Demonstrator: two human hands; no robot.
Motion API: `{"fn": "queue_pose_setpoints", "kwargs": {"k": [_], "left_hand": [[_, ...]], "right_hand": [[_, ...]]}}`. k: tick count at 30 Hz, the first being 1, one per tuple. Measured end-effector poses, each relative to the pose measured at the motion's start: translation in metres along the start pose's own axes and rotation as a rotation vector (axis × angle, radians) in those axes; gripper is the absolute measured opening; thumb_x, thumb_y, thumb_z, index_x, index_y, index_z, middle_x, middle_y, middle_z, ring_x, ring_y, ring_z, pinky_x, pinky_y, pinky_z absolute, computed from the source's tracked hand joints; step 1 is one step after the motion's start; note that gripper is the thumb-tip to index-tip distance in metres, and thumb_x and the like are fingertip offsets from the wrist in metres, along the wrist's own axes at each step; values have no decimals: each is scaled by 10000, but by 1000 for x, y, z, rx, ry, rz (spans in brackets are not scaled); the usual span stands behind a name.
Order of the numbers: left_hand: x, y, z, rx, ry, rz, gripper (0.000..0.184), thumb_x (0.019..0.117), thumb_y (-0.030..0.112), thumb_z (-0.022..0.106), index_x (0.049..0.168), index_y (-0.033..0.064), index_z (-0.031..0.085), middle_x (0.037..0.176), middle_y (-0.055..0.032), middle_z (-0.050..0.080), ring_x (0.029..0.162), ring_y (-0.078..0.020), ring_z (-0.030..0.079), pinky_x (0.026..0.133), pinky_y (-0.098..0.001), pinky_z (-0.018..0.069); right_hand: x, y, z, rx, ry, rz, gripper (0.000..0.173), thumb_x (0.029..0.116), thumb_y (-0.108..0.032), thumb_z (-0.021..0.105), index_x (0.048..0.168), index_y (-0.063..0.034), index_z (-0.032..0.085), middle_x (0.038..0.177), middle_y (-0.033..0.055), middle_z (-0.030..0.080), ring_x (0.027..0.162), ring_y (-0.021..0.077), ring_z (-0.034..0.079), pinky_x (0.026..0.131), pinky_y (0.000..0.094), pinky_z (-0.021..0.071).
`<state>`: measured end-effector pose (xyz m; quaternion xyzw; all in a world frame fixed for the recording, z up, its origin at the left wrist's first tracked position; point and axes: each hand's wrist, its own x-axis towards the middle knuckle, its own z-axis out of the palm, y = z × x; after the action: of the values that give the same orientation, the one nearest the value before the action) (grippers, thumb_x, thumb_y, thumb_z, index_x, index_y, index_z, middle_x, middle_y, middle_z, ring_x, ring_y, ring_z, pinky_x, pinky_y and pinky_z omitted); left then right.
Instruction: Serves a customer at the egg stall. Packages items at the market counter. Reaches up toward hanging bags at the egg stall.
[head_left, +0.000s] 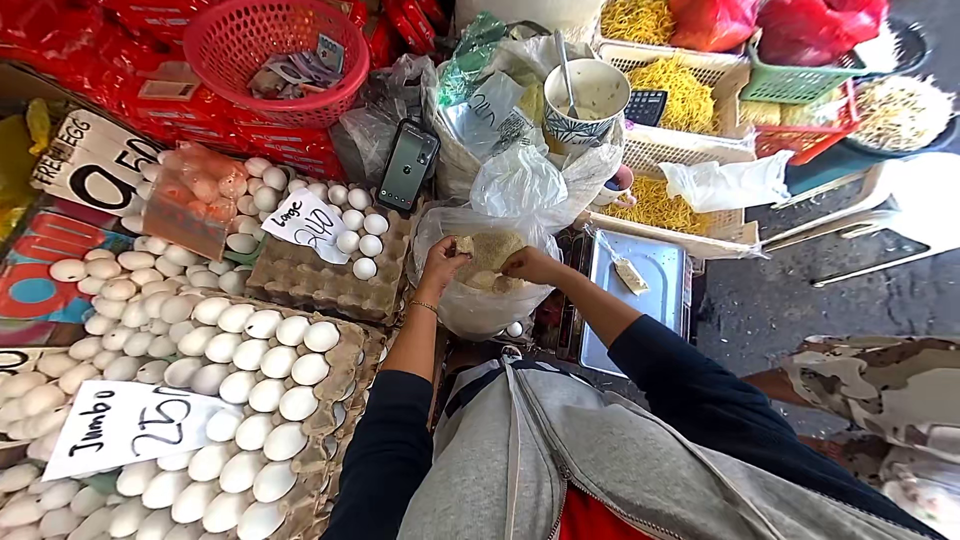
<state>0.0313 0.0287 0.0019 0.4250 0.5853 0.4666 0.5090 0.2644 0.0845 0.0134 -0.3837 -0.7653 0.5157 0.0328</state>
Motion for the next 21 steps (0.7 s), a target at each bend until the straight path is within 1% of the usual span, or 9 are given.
{"fn": "queue_pose_setpoints", "kwargs": {"k": [1, 3, 4, 6, 10, 13, 15, 18, 21], "left_hand": [[-1, 1, 0, -11, 3, -1, 386, 864, -107, 691, 1236, -72, 596, 1129, -168, 650, 962, -154, 644, 878, -322, 560], [-4, 4, 0, -42, -3, -25, 427, 899, -95, 666, 1315, -56, 575, 1205, -192, 636, 1000, -188, 659, 892, -354, 574], [-6, 6, 1, -53, -3, -40, 425, 918, -80, 660, 1332, -40, 574, 1216, -185, 634, 996, -187, 660, 882, -354, 577], [-9, 9, 3, -73, -6, -44, 398, 930, -72, 652, 1319, -27, 587, 1184, -162, 641, 969, -168, 659, 865, -341, 579], [-11, 8, 6, -97, -18, 4, 392, 910, -88, 661, 1295, -46, 595, 1157, -153, 653, 943, -151, 670, 864, -327, 584], [-10, 4, 6, -77, -31, 49, 394, 890, -95, 673, 1275, -60, 600, 1141, -150, 653, 947, -143, 656, 869, -320, 574], [-9, 3, 6, -62, -26, 53, 395, 880, -94, 686, 1263, -80, 592, 1133, -159, 652, 948, -147, 654, 872, -322, 571], [-8, 0, 5, -59, -34, 59, 394, 874, -90, 691, 1255, -87, 591, 1147, -168, 656, 972, -156, 661, 891, -329, 572], [-7, -4, 2, -49, -26, 60, 406, 869, -86, 703, 1259, -92, 590, 1140, -172, 659, 969, -149, 661, 892, -319, 570]], "right_hand": [[-5, -10, -11, 4, 11, -16, 210, 1019, -73, 586, 1124, 35, 732, 1025, 204, 719, 929, 290, 676, 896, 505, 521], [-19, -36, -35, -14, 43, -51, 202, 1017, -72, 587, 1113, 26, 735, 990, 183, 719, 877, 257, 668, 850, 484, 528], [-25, -50, -47, -35, 59, -67, 200, 1016, -70, 587, 1112, 21, 737, 995, 179, 721, 887, 256, 672, 860, 488, 529], [-35, -75, -70, -92, 89, -92, 200, 1013, -65, 585, 1111, 10, 742, 1022, 173, 725, 936, 262, 680, 906, 500, 522], [-39, -116, -96, -244, 150, -123, 179, 1011, -94, 607, 1066, -15, 758, 980, 148, 728, 899, 250, 674, 868, 491, 516], [-27, -137, -94, -427, 136, -107, 198, 1003, -100, 591, 1034, 2, 757, 1005, 202, 723, 983, 362, 683, 888, 597, 502], [-19, -154, -83, -579, 113, -52, 171, 973, -75, 595, 987, 28, 730, 1009, 245, 692, 1023, 438, 656, 866, 657, 486], [-22, -180, -67, -748, 102, 40, 76, 895, -22, 645, 891, 53, 656, 981, 273, 648, 1011, 476, 638, 792, 655, 498], [-36, -185, -65, -783, 127, 92, 80, 884, -8, 655, 896, 70, 646, 1013, 289, 640, 1040, 485, 628, 796, 647, 500]]}}
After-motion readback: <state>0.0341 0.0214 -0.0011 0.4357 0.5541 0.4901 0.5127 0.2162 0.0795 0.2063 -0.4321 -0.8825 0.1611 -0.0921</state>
